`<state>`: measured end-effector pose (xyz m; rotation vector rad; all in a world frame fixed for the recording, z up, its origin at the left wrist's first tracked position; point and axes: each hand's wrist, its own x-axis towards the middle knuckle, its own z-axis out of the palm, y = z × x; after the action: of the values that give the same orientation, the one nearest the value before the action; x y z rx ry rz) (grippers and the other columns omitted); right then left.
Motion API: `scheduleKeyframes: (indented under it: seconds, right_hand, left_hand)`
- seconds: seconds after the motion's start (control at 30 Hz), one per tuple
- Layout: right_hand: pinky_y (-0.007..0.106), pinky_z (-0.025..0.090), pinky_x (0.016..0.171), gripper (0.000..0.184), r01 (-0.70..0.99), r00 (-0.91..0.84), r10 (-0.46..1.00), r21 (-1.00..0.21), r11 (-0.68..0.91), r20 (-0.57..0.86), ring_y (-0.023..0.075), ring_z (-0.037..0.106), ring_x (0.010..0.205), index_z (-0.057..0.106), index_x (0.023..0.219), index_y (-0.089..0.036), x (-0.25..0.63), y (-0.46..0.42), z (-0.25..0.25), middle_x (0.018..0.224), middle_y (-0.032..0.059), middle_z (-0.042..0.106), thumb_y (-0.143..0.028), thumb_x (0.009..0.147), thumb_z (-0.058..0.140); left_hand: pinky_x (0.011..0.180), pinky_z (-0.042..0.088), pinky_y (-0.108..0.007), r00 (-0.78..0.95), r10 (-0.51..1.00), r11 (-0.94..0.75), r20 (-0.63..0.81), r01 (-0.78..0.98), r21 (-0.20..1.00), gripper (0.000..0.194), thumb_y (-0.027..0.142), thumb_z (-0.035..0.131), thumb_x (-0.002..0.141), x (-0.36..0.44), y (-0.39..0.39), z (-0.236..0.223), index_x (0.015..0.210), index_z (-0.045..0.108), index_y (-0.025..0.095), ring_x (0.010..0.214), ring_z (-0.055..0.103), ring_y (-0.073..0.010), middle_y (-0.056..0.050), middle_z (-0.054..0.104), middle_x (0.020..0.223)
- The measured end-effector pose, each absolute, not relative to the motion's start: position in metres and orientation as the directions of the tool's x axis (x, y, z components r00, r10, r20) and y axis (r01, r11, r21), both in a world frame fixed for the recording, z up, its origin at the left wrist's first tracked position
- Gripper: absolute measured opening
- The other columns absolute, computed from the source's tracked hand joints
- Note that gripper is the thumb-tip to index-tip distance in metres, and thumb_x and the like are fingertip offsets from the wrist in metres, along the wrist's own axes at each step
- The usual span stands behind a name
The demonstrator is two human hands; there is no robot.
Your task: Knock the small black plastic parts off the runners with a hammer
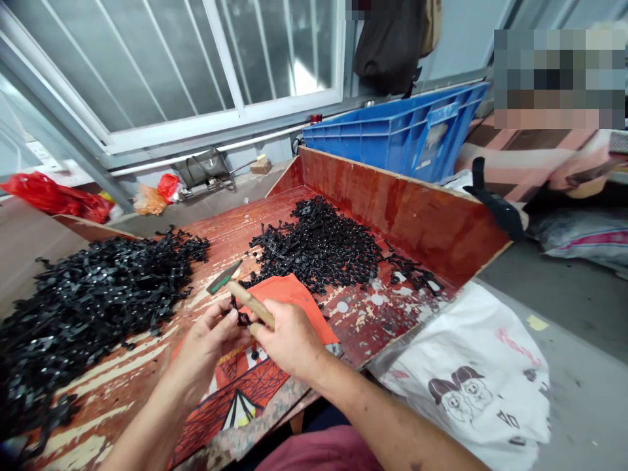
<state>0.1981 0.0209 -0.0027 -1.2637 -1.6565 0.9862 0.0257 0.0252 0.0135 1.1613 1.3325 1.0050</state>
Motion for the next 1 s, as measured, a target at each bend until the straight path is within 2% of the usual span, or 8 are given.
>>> scheduleKeyframes:
  seconds: [0.1, 0.17, 0.23, 0.3, 0.37, 0.53, 0.77, 1.0]
  right_hand:
    - [0.023, 0.038, 0.052, 0.006, 0.338, -0.182, 0.974, -0.921, 0.192, 0.136, 0.0116, 0.050, 0.056, 0.065, 0.083, -0.020, 0.203, 0.025, -0.001, 0.063, -0.0046, 0.057, -0.022, 0.083, 0.059]
    - [0.022, 0.036, 0.049, 0.006, 0.325, -0.226, 0.966, -0.926, 0.195, 0.124, 0.0108, 0.050, 0.053, 0.065, 0.082, -0.020, 0.201, 0.025, -0.001, 0.061, -0.0054, 0.058, -0.022, 0.083, 0.059]
    - [0.021, 0.037, 0.048, 0.007, 0.317, -0.262, 0.958, -0.928, 0.197, 0.114, 0.0106, 0.053, 0.052, 0.065, 0.085, -0.020, 0.195, 0.023, -0.001, 0.063, -0.0054, 0.061, -0.021, 0.083, 0.058]
    - [0.021, 0.036, 0.049, 0.008, 0.328, -0.271, 0.956, -0.923, 0.201, 0.111, 0.0109, 0.054, 0.054, 0.066, 0.087, -0.020, 0.192, 0.023, -0.002, 0.065, -0.0049, 0.063, -0.021, 0.084, 0.058]
    - [0.022, 0.036, 0.050, 0.009, 0.352, -0.261, 0.958, -0.913, 0.207, 0.117, 0.0112, 0.053, 0.055, 0.066, 0.089, -0.021, 0.197, 0.025, -0.004, 0.067, -0.0050, 0.062, -0.023, 0.085, 0.059]
    - [0.025, 0.042, 0.065, 0.022, 0.464, -0.164, 0.979, -0.866, 0.184, 0.120, 0.0153, 0.058, 0.073, 0.065, 0.108, -0.023, 0.237, 0.030, -0.018, 0.085, -0.0018, 0.066, -0.025, 0.089, 0.054]
    - [0.025, 0.038, 0.060, 0.018, 0.603, -0.135, 0.990, -0.791, 0.104, 0.027, 0.0176, 0.062, 0.069, 0.068, 0.100, -0.023, 0.268, 0.018, -0.046, 0.078, -0.0002, 0.069, -0.026, 0.090, 0.054]
    - [0.024, 0.035, 0.059, 0.021, 0.654, -0.129, 0.992, -0.752, 0.087, 0.003, 0.0175, 0.064, 0.072, 0.068, 0.107, -0.025, 0.266, 0.017, -0.049, 0.084, 0.0009, 0.073, -0.026, 0.089, 0.056]
  left_hand:
    - [0.061, 0.044, -0.027, -0.007, 1.000, -0.011, 0.020, 0.650, 0.760, 0.036, 0.051, 0.072, 0.071, 0.001, 0.023, 0.024, 0.097, 0.070, 0.026, 0.066, 0.062, -0.0213, -0.001, 0.064, 0.066]
    - [0.068, 0.046, -0.029, 0.015, 0.992, -0.096, 0.127, 0.739, 0.666, 0.036, 0.049, 0.073, 0.071, -0.005, 0.022, 0.029, 0.098, 0.072, 0.027, 0.076, 0.064, -0.0238, -0.004, 0.068, 0.075]
    - [0.073, 0.048, -0.029, 0.126, 0.990, -0.129, 0.067, 0.590, 0.797, 0.034, 0.050, 0.072, 0.072, -0.001, 0.022, 0.030, 0.094, 0.070, 0.024, 0.082, 0.064, -0.0230, -0.005, 0.070, 0.086]
    - [0.067, 0.049, -0.027, 0.214, 0.974, 0.000, -0.078, 0.343, 0.939, 0.034, 0.051, 0.070, 0.073, 0.006, 0.023, 0.024, 0.089, 0.065, 0.021, 0.075, 0.063, -0.0191, -0.004, 0.069, 0.082]
    - [0.056, 0.043, -0.023, 0.176, 0.968, 0.144, -0.181, 0.200, 0.969, 0.036, 0.052, 0.069, 0.073, 0.007, 0.029, 0.015, 0.086, 0.059, 0.020, 0.060, 0.056, -0.0139, -0.001, 0.065, 0.070]
    - [0.049, 0.034, -0.021, 0.027, 0.983, 0.169, -0.183, 0.261, 0.950, 0.034, 0.046, 0.074, 0.066, -0.011, 0.059, -0.002, 0.071, 0.056, 0.018, 0.052, 0.047, -0.0100, 0.004, 0.054, 0.057]
    - [0.040, 0.022, -0.020, 0.092, 0.916, 0.354, -0.391, 0.278, 0.893, 0.027, 0.037, 0.075, 0.064, -0.005, 0.087, -0.012, 0.064, 0.056, 0.018, 0.037, 0.036, -0.0065, 0.005, 0.051, 0.045]
    - [0.034, 0.019, -0.019, 0.134, 0.872, 0.426, -0.471, 0.266, 0.865, 0.030, 0.037, 0.075, 0.060, 0.001, 0.099, -0.029, 0.060, 0.051, 0.018, 0.030, 0.033, -0.0045, 0.006, 0.050, 0.041]
